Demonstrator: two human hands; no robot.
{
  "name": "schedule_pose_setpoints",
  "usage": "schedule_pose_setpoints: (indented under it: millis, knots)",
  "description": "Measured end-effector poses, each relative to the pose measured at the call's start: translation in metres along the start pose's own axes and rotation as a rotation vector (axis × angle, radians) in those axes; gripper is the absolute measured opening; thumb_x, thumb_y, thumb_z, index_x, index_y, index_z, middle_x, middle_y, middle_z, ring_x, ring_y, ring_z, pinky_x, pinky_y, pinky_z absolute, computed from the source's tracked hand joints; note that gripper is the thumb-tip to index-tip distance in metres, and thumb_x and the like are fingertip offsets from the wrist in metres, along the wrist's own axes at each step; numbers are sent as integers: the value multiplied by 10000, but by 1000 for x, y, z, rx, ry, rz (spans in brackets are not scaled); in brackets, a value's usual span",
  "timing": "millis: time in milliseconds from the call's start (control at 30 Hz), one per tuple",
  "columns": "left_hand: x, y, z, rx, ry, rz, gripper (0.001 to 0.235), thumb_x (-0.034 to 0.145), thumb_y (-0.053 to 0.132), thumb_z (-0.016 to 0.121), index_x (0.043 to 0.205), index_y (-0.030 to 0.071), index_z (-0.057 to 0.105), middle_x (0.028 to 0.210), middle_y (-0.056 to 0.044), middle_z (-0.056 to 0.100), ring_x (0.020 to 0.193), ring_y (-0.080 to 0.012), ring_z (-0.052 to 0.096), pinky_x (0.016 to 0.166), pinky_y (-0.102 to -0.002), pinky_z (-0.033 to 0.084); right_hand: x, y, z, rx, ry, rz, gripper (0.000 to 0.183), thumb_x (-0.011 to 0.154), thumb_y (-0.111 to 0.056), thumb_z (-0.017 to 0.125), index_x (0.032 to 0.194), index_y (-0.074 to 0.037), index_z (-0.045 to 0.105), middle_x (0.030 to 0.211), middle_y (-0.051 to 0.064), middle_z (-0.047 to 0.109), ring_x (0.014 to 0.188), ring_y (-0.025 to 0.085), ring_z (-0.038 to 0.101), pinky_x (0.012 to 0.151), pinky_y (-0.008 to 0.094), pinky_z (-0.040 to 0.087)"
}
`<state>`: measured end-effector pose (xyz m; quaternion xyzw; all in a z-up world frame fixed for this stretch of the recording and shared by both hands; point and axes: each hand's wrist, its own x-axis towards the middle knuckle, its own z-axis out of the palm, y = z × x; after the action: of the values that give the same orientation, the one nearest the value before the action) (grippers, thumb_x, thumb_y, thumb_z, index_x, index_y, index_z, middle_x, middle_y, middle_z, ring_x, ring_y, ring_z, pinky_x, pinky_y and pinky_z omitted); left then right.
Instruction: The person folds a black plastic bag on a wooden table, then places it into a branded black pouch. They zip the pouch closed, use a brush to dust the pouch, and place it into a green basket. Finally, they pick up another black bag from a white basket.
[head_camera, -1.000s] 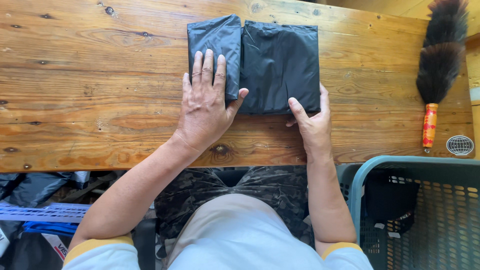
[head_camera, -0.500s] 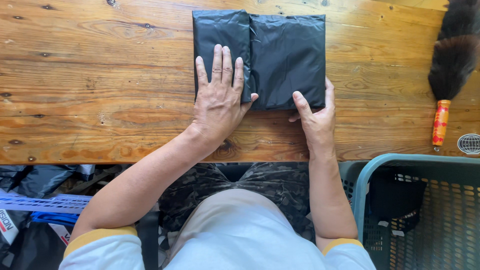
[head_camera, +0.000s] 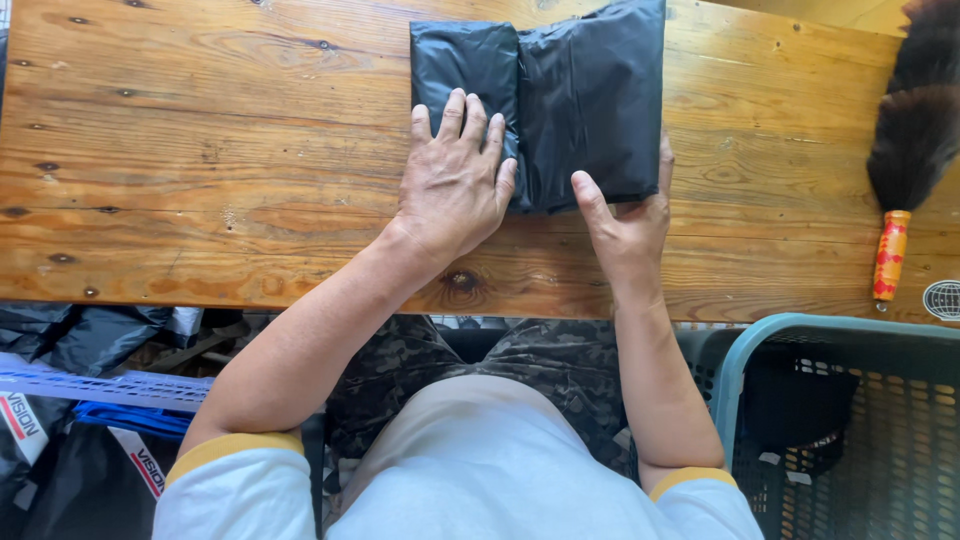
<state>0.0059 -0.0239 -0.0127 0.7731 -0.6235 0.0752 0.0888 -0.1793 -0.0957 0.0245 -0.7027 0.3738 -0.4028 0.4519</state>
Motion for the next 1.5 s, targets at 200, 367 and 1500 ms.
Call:
schedule_pose_setpoints:
  millis: [200, 367, 1500]
  knots:
    - [3, -13, 0, -122, 31, 15, 543, 1032, 405, 415, 1437, 99, 610, 1472, -174, 554, 1407, -347, 434, 1102, -596, 267, 2, -4, 22, -509, -99, -342, 748, 1037, -211, 702, 1611, -87, 239, 1656, 157, 377, 1556, 346, 405, 1332, 496, 354]
    - [2, -35, -1, -328, 155, 71, 407, 988, 326, 470, 1237, 139, 732, 1300, -125, 631, 1241, -296, 486, 998, -485, 305, -4, -16, 50, -625, -259, -485, 781, 1029, -75, 678, 1655, -92, 210, 1710, 154, 273, 1621, 361, 305, 1374, 509, 341]
    - [-2, -38, -6, -1175, 504, 12, 790, 1147, 260, 706, 1668, 148, 123, 1547, -94, 461, 1387, -214, 550, 1106, -320, 522, 59, 15, 39, 768, -178, 185, 635, 845, -112, 860, 1354, -51, 486, 1227, 162, 700, 1099, 241, 699, 981, 376, 611]
